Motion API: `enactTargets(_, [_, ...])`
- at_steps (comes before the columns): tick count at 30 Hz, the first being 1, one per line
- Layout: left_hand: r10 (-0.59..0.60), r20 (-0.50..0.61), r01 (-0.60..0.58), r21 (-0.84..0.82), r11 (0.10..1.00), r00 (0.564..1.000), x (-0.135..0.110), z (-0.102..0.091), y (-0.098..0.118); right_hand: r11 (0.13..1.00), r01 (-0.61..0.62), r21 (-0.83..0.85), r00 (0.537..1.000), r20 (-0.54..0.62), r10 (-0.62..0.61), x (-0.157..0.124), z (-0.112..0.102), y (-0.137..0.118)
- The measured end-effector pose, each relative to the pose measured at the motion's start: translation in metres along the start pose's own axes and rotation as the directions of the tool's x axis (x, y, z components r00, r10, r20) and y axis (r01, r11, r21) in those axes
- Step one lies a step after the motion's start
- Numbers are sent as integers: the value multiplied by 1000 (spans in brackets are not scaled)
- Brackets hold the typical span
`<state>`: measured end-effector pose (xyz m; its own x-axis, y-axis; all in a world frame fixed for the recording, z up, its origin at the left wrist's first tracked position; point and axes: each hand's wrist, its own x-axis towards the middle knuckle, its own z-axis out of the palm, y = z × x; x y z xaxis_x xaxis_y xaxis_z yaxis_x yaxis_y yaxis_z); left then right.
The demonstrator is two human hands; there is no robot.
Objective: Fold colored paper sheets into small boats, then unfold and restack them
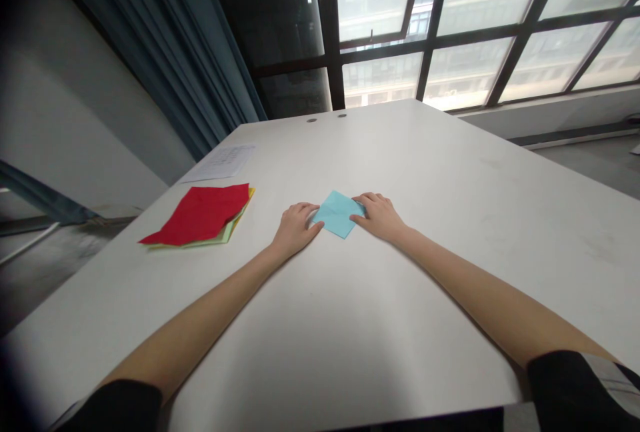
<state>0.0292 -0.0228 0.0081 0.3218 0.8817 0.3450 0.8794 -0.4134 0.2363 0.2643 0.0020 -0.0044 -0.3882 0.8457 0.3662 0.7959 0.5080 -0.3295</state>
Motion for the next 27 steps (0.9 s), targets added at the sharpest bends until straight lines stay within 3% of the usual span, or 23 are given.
enactTargets(14, [117, -47, -120, -48, 992, 992, 0, -3, 3, 994, 78, 75, 997, -28, -76, 0, -2, -2])
enactTargets(22, [123, -74, -126, -40, 991, 990, -1, -3, 4, 987, 140, 77, 990, -14, -139, 1, 1, 3])
enactTargets(27, [259, -37, -260, -1, 966, 965, -4, -2, 5, 985, 161, 67, 987, 0, -161, 1, 2, 3])
